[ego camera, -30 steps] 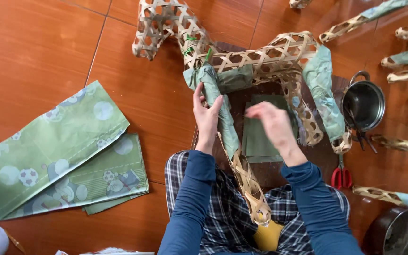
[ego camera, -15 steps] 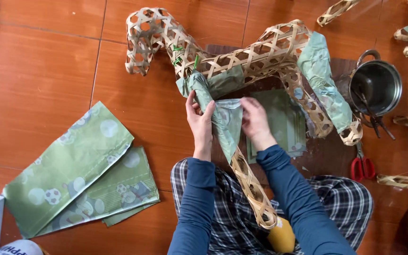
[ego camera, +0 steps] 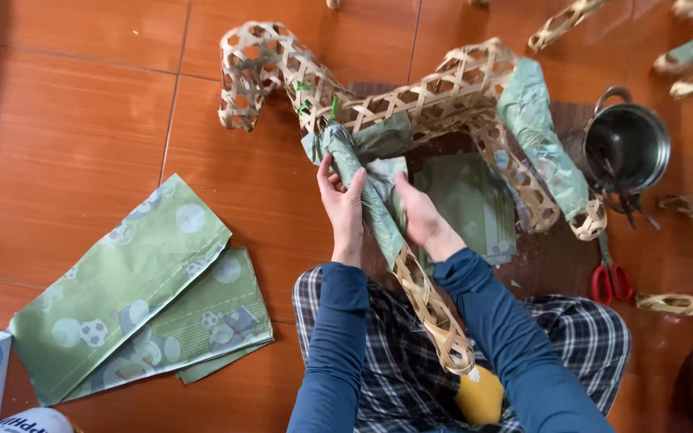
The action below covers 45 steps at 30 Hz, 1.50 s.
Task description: Applying adhesive to paper sheets and wrapping them around a bamboo giraffe frame
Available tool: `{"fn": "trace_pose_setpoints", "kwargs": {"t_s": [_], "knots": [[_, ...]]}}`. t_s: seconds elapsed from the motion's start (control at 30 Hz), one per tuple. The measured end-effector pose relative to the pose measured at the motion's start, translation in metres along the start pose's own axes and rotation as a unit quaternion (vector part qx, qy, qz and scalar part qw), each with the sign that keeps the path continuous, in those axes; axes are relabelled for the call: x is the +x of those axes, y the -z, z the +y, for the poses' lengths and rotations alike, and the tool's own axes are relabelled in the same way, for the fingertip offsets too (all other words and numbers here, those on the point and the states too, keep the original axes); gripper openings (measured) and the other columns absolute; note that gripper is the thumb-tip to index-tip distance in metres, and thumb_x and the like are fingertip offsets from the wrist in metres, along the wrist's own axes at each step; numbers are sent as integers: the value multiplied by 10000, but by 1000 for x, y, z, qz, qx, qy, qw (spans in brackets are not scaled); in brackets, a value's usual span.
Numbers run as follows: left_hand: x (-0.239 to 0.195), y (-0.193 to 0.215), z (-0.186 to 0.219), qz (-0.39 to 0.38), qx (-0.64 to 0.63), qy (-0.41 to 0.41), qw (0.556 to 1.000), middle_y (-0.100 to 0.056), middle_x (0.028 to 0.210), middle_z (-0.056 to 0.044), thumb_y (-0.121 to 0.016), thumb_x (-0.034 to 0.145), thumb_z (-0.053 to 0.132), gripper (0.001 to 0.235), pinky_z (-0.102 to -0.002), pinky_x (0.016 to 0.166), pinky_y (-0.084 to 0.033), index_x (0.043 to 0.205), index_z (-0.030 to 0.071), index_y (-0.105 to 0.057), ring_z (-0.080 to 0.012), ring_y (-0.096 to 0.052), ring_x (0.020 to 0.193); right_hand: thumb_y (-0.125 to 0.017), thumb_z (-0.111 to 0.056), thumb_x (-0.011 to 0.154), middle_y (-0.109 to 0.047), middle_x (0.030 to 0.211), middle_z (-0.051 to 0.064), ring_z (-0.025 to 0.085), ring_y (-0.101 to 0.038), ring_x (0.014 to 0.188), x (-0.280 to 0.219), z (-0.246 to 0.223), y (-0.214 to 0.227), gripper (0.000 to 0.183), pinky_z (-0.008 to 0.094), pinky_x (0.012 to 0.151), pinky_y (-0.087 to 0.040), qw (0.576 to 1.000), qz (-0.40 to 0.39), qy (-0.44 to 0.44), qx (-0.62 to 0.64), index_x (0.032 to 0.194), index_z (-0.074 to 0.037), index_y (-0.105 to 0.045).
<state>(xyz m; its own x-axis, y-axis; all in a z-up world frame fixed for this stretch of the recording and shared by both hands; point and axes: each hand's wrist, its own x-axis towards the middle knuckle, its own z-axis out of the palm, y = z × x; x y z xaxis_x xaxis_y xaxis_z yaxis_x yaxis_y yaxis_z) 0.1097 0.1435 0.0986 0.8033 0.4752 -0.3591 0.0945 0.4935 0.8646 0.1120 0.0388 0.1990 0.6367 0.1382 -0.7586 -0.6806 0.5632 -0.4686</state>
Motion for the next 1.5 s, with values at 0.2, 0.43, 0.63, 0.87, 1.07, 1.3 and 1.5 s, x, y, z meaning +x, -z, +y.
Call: {"fn": "trace_pose_setpoints", "kwargs": {"t_s": [0.2,0.43,0.63,0.87,1.07,1.3,1.5], "knots": [[-63,-8,29,12,92,87,992,-394,1569,-322,-734,988,585,1027,-555,1139,-413,1693,126,-144,-449,-451,1423,-261,-585,1178,-215,1826,141,395,-187,1664,2,20,12,684,558,1363,-196,825,-130,246,-492,1778,-261,-198],[-79,19,-13,-18,21,172,985,-368,1496,-306,-506,1024,752,920,-567,1076,-393,1647,125,-254,-458,-406,1341,-367,-621,1140,-192,1821,189,460,-383,1592,21,41,26,624,619,1226,-434,541,-12,244,-805,1737,-487,-241],[-42,46,-71,-45,-30,207,977,-589,1214,-158,-431,968,917,891,-454,815,-535,1541,242,-538,-323,-587,1022,-387,-729,1061,-105,1841,181,420,-258,1657,-52,38,20,647,529,1306,-356,570,-28,160,-805,1643,-460,-474],[-26,18,-19,-105,-217,299,923,-728,1358,-258,-422,973,943,888,-787,910,-581,1555,284,-549,-505,-750,1178,-588,-427,1084,-87,1811,283,466,-139,1655,-123,63,108,878,628,1339,-175,801,-55,121,-584,1785,-206,-105],[-71,12,49,-170,-192,205,945,-785,914,-208,-351,1183,545,652,-434,827,-682,1503,61,-648,-277,-798,817,-656,-291,1028,-740,763,399,441,-771,538,-140,36,100,873,477,422,-630,946,-169,32,-274,1729,-274,-136],[-39,56,-74,-96,-47,213,971,-627,1389,-199,-865,961,450,885,-539,921,-623,1650,194,-372,-333,-709,1112,-598,-354,1068,-758,984,371,343,-770,560,-152,-35,-8,560,296,326,-592,978,-158,46,-128,1575,-137,-500],[-74,85,73,-263,-315,170,896,-703,1048,-80,-794,939,512,513,-376,678,-616,1300,172,-661,-294,-703,785,-614,-345,1012,-679,1208,302,385,-811,853,-239,-35,-27,684,382,521,-646,955,-247,125,-111,1616,-53,-484]]}}
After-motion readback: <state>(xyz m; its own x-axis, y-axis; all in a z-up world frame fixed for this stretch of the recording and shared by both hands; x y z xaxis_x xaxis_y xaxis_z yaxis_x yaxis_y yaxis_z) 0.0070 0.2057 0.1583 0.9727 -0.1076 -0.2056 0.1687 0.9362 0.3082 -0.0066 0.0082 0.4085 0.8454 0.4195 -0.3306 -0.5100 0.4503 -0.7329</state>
